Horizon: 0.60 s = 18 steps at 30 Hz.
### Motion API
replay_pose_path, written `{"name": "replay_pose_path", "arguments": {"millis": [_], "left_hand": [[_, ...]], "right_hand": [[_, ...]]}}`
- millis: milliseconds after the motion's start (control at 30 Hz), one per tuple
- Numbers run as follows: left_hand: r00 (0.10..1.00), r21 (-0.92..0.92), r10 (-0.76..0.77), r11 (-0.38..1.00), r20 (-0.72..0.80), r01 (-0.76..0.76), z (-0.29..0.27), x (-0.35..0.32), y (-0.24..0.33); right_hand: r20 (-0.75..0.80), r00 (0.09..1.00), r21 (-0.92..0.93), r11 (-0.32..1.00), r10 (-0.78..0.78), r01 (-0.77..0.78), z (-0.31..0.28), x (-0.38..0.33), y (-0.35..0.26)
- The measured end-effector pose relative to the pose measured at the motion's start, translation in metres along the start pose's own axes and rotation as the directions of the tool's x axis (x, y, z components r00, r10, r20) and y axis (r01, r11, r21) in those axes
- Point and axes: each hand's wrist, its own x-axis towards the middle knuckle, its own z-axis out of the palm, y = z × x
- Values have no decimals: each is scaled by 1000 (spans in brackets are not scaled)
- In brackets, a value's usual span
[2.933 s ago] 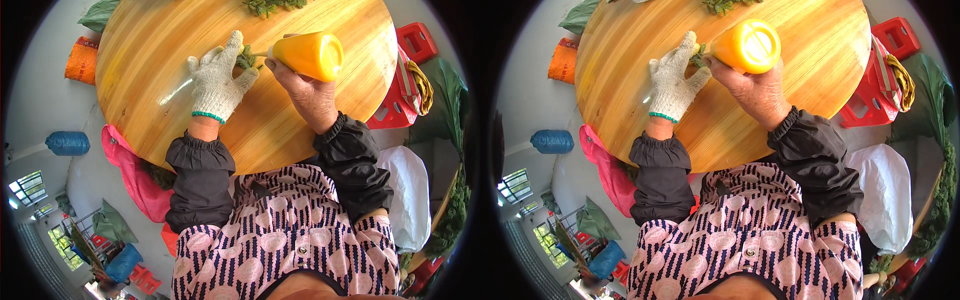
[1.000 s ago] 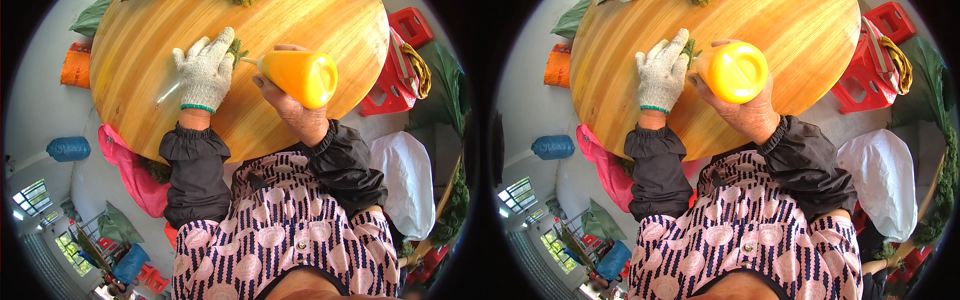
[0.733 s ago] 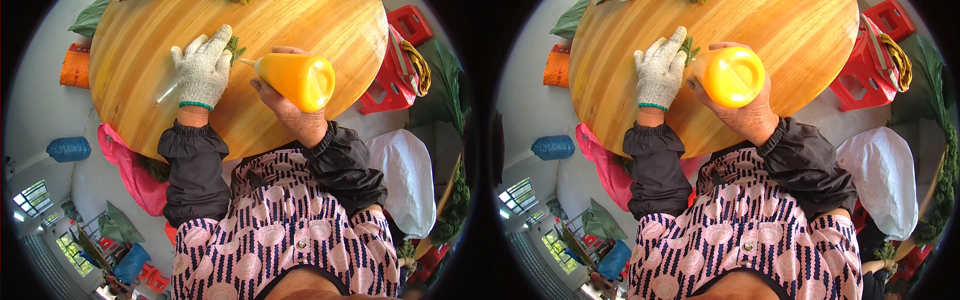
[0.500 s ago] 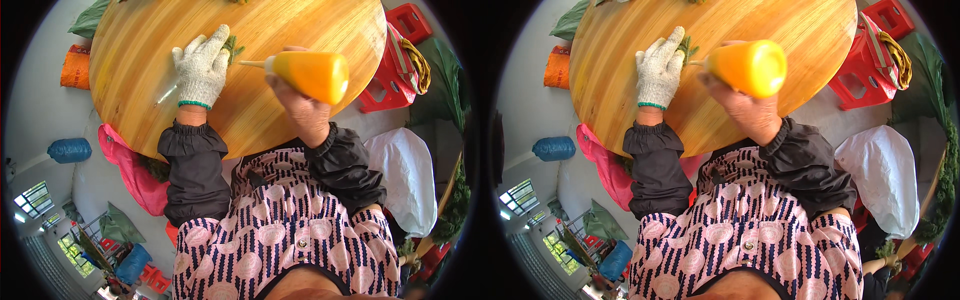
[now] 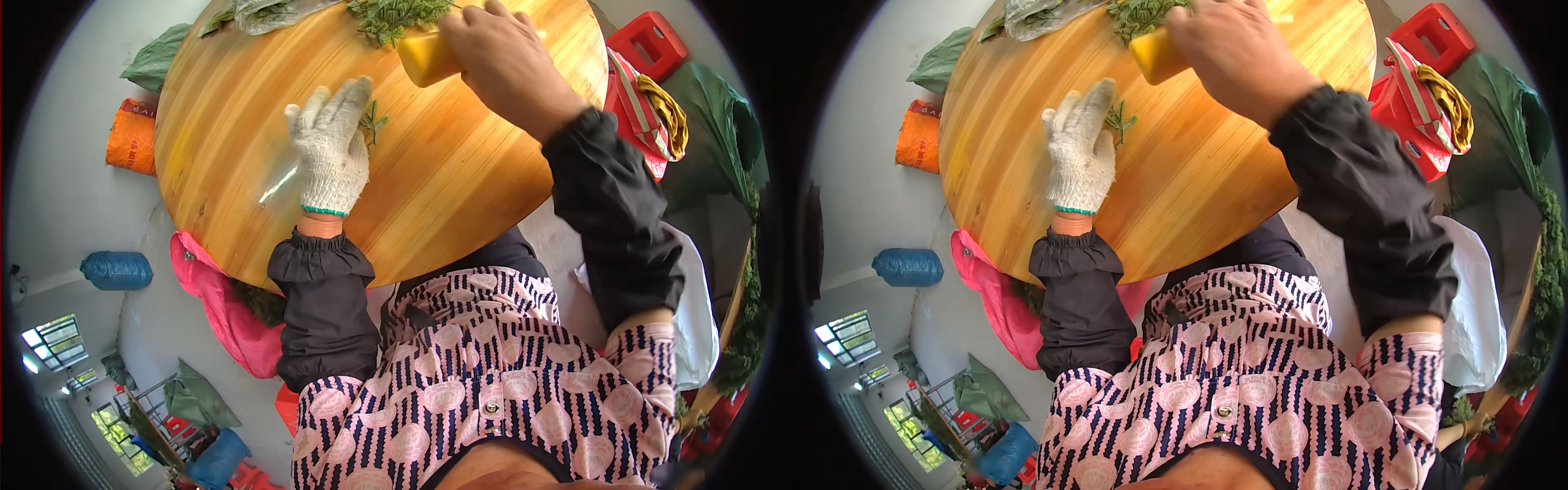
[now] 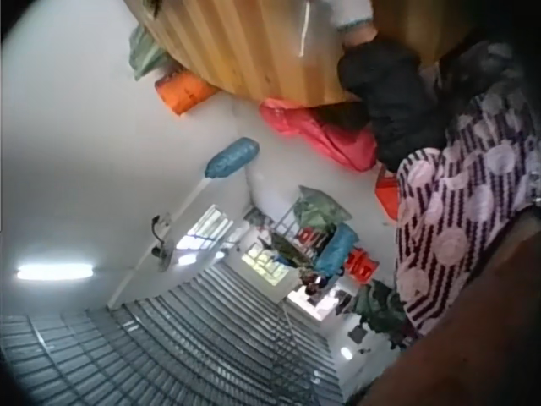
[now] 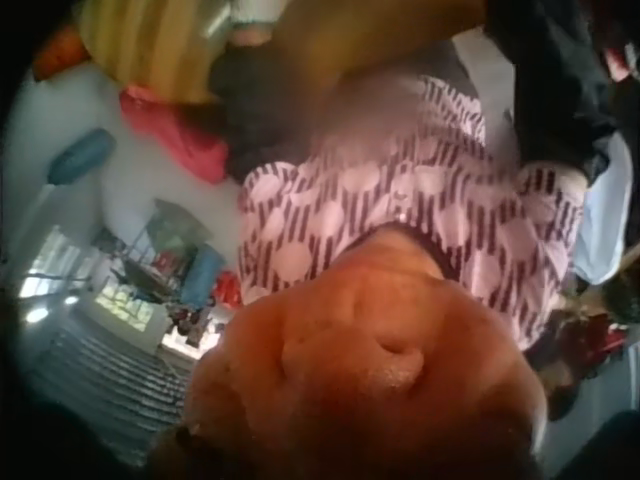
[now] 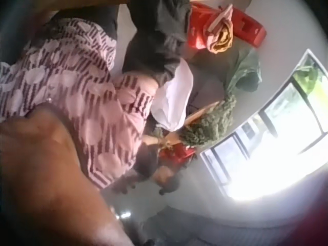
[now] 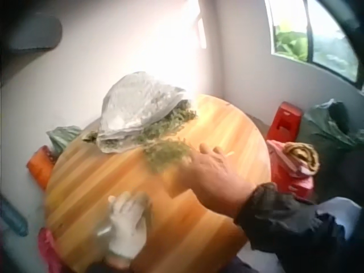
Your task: Applying liquid from a squeeze bottle to the stems of plant bundles on a table.
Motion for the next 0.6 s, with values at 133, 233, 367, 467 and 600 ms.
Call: {"name": "replay_pose_path", "arguments": {"millis": [133, 233, 367, 467, 600], "left_hand": [[987, -3, 156, 988, 44, -156, 4, 13, 7], [986, 12, 148, 989, 73, -150, 5, 12, 4], [997, -17, 67, 998, 43, -66, -3, 14, 2], [995, -155, -91, 984, -34, 85, -4, 14, 4], [977, -161, -203, 968, -59, 192, -1, 8, 3]], "right_hand": [[258, 961, -498, 838, -102, 222, 11, 29, 2], [158, 956, -773, 572, -247, 275, 39, 34, -3], [97, 934, -720, 624, -343, 304, 58, 46, -10], [282, 891, -717, 539, -356, 442, 35, 42, -24], [545, 794, -625, 500, -270, 599, 25, 47, -36]]}}
